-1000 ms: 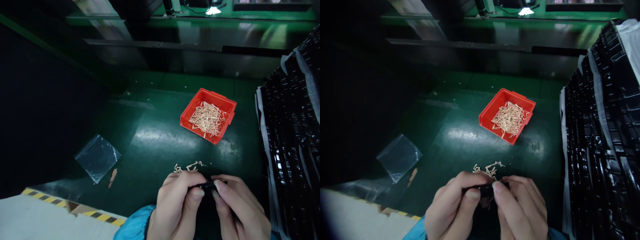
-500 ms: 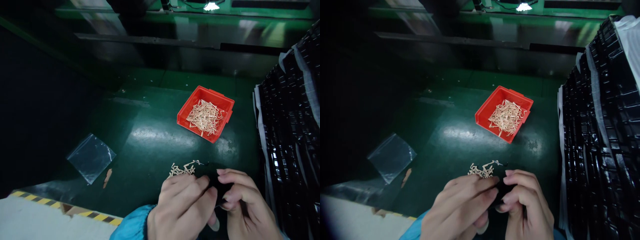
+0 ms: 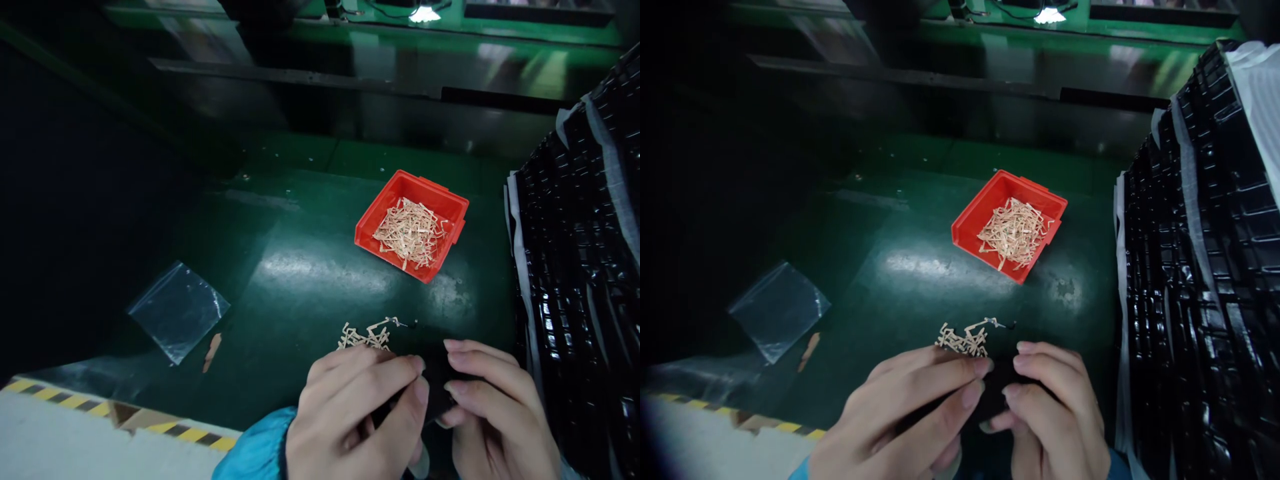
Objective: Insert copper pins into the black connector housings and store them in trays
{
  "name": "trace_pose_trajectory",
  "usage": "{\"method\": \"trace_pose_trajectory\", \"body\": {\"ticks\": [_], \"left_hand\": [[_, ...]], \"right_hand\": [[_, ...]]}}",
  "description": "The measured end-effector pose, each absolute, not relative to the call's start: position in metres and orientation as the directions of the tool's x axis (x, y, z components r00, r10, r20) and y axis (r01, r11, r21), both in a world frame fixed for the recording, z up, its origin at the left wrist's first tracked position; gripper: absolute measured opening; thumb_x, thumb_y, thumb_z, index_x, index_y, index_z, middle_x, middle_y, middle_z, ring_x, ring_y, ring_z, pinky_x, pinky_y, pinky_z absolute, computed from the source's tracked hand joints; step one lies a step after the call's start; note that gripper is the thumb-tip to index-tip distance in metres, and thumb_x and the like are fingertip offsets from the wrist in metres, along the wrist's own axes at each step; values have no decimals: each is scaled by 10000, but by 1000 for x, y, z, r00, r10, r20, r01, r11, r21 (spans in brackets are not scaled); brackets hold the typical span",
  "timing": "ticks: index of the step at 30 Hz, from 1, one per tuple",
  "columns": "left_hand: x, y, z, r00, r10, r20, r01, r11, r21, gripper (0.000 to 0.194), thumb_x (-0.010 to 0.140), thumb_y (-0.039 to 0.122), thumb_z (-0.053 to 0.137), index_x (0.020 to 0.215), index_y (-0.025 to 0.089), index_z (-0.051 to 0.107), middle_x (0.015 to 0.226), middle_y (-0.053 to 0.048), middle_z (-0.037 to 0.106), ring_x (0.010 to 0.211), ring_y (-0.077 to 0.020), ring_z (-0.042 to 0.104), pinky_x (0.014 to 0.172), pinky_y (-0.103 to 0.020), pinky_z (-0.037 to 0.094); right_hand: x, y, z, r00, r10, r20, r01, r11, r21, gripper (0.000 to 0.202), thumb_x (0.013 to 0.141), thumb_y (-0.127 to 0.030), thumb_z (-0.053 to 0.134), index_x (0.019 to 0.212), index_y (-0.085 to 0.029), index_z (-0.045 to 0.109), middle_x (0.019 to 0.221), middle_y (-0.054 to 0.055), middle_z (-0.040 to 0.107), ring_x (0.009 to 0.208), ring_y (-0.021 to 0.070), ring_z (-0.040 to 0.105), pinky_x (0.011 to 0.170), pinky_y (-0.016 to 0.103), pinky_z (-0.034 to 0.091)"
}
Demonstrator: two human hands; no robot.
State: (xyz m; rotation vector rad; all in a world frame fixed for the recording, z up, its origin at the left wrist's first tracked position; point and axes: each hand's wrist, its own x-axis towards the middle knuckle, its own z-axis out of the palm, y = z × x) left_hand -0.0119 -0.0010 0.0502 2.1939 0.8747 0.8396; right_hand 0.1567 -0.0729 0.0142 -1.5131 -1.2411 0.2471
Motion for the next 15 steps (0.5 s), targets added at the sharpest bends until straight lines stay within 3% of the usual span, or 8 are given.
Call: {"method": "trace_pose_trajectory", "body": {"ticks": [5,9,12,15], "left_hand": [[-7,0,49,543,762,353,359,-590,723,202,1014,79,680,1132,222,760,824,5,869,707,-182,862,722,-247,725],[4,3,50,520,730,445,311,-646,697,178,1007,68,649,974,217,740,701,18,831,591,-171,819,600,-236,689],[12,4,48,541,651,532,266,-733,627,196,1051,84,582,947,197,703,758,-12,854,593,-173,812,580,-257,663],[17,0,46,526,644,555,249,-741,624,194,1097,106,547,973,182,675,770,-27,852,594,-171,805,585,-261,645]], "right_hand": [[158,-74,13,386,800,460,593,167,-788,103,891,-344,855,908,-283,775,975,58,822,948,313,860,756,482,757],[166,-77,17,323,801,504,662,190,-725,96,880,-198,792,898,-289,767,936,36,826,924,300,869,745,460,762],[172,-75,24,201,790,580,747,259,-612,277,830,-4,657,897,-262,734,836,-3,810,810,228,873,691,339,761],[172,-74,29,132,769,626,816,275,-509,328,791,71,555,848,-228,676,709,-32,776,681,169,854,649,241,739]]}}
